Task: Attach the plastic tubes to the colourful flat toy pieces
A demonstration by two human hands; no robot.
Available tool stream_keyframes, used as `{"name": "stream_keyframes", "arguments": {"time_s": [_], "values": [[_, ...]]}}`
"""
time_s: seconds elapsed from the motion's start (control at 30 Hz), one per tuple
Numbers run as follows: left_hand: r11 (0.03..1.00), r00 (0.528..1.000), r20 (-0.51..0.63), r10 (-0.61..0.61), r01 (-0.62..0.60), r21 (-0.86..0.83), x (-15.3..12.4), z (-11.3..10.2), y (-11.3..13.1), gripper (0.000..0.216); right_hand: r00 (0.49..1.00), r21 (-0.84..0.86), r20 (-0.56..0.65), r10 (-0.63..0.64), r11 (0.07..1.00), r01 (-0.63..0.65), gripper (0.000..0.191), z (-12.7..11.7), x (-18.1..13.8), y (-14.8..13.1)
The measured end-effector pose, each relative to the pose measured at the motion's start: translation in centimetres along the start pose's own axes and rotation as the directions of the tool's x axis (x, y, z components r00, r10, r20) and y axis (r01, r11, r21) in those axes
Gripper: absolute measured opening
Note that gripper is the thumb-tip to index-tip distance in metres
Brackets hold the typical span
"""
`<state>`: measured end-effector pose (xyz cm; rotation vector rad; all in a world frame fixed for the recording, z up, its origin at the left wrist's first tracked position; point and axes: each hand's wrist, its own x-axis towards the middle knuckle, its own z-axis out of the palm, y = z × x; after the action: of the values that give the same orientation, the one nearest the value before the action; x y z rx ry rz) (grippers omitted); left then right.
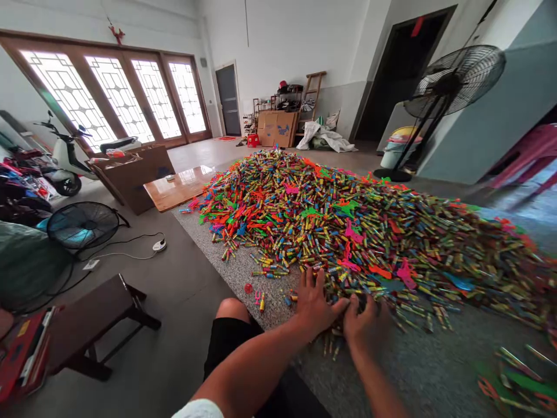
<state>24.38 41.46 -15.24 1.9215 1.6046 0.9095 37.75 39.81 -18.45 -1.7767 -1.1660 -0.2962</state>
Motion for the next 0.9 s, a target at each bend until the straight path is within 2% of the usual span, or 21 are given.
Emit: {"name": "stream_keyframes", "arguments": {"time_s": [0.13,0.27,0.33,0.4,0.47,0.53,0.57,0.63,0.7,0.77,0.9], "values": [[1.0,0.998,-0.064,-0.018,0.016,-0.022,0.5,0.9,0.6,0.092,0.997,0.046,0.028,0.072,0.996,-0.074,0.057,0.5,0.5,-0.4],[0.996,0.996,-0.075,0.049,-0.054,-0.077,1.4,0.3,0.4,0.085,0.992,0.069,0.11,0.064,0.995,-0.072,0.057,-1.1,0.8,-1.0],[0.991,0.995,-0.066,0.079,-0.085,-0.102,2.1,-1.4,-0.6,0.076,0.99,0.056,0.138,0.011,0.998,-0.019,0.056,-2.8,0.0,-1.5],[0.993,0.991,-0.099,0.092,-0.099,-0.069,2.4,-4.2,-2.2,0.069,0.975,0.041,0.201,-0.095,0.995,0.088,0.057,-4.9,-1.7,-2.4],[0.993,0.987,-0.122,0.107,-0.1,0.061,1.7,-7.6,-4.2,0.067,0.933,0.033,0.293,-0.208,0.978,0.208,0.065,-7.2,-4.1,-3.4],[0.972,0.987,-0.116,0.111,-0.084,0.218,-0.4,-10.7,-6.1,0.069,0.873,0.039,0.391,-0.29,0.953,0.299,0.078,-9.2,-6.7,-4.2],[0.952,0.989,-0.074,0.131,-0.105,0.287,-1.9,-11.9,-7.0,0.074,0.843,0.045,0.435,-0.316,0.943,0.33,0.084,-9.9,-7.8,-4.5],[0.899,0.977,0.087,0.194,-0.213,0.382,-5.2,-13.1,-8.5,0.096,0.779,0.067,0.517,-0.354,0.924,0.376,0.093,-10.8,-9.4,-4.8],[0.852,0.939,0.24,0.247,-0.328,0.407,-7.9,-13.0,-9.3,0.111,0.72,0.085,0.587,-0.37,0.913,0.4,0.097,-10.9,-9.9,-4.7],[0.83,0.919,0.298,0.258,-0.369,0.419,-9.0,-12.1,-9.5,0.116,0.689,0.082,0.633,-0.353,0.915,0.394,0.099,-10.5,-9.6,-4.5],[0.832,0.931,0.274,0.239,-0.342,0.436,-6.7,-9.2,-8.3,0.11,0.67,0.07,0.676,-0.306,0.932,0.355,0.095,-8.9,-7.8,-4.2]]}}
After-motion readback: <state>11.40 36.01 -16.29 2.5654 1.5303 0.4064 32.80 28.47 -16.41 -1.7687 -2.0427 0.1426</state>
